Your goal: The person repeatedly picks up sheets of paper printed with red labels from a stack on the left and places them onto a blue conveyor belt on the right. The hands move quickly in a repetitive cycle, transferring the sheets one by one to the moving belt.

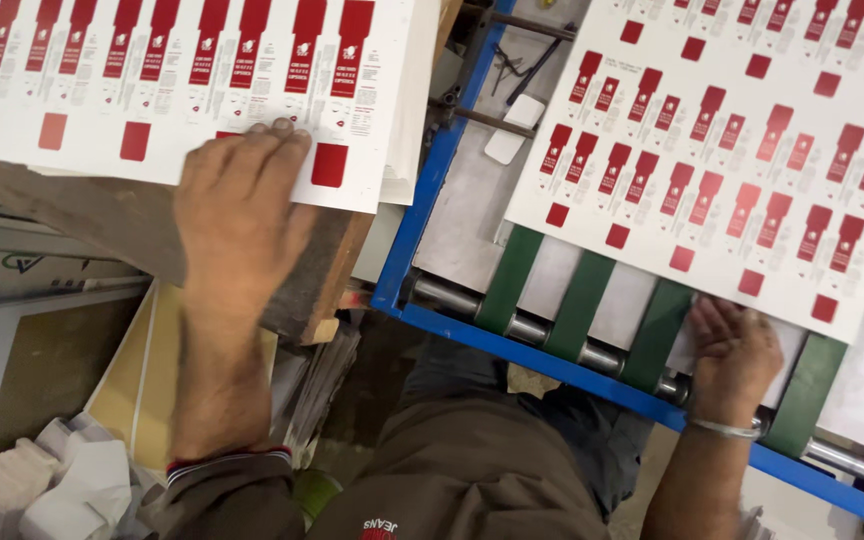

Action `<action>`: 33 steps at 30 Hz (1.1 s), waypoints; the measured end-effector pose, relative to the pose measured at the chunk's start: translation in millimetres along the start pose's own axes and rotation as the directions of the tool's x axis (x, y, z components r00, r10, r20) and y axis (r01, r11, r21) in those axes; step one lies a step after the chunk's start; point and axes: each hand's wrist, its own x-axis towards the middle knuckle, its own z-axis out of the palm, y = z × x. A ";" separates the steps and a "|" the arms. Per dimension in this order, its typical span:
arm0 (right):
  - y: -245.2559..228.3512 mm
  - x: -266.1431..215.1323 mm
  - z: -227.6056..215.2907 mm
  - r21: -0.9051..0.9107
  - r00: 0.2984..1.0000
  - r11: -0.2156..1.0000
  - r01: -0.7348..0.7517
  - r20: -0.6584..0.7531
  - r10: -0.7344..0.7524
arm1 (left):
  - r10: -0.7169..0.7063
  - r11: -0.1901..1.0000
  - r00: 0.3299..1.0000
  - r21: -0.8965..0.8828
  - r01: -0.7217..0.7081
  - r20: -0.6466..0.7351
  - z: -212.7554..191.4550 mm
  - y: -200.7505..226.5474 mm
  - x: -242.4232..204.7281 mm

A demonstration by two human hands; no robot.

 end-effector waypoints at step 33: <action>-25.4 17.4 55.9 0.114 0.933 0.927 0.358 -0.080 -0.350 | -0.109 0.986 0.983 0.143 0.088 0.147 6.7 8.0 25.0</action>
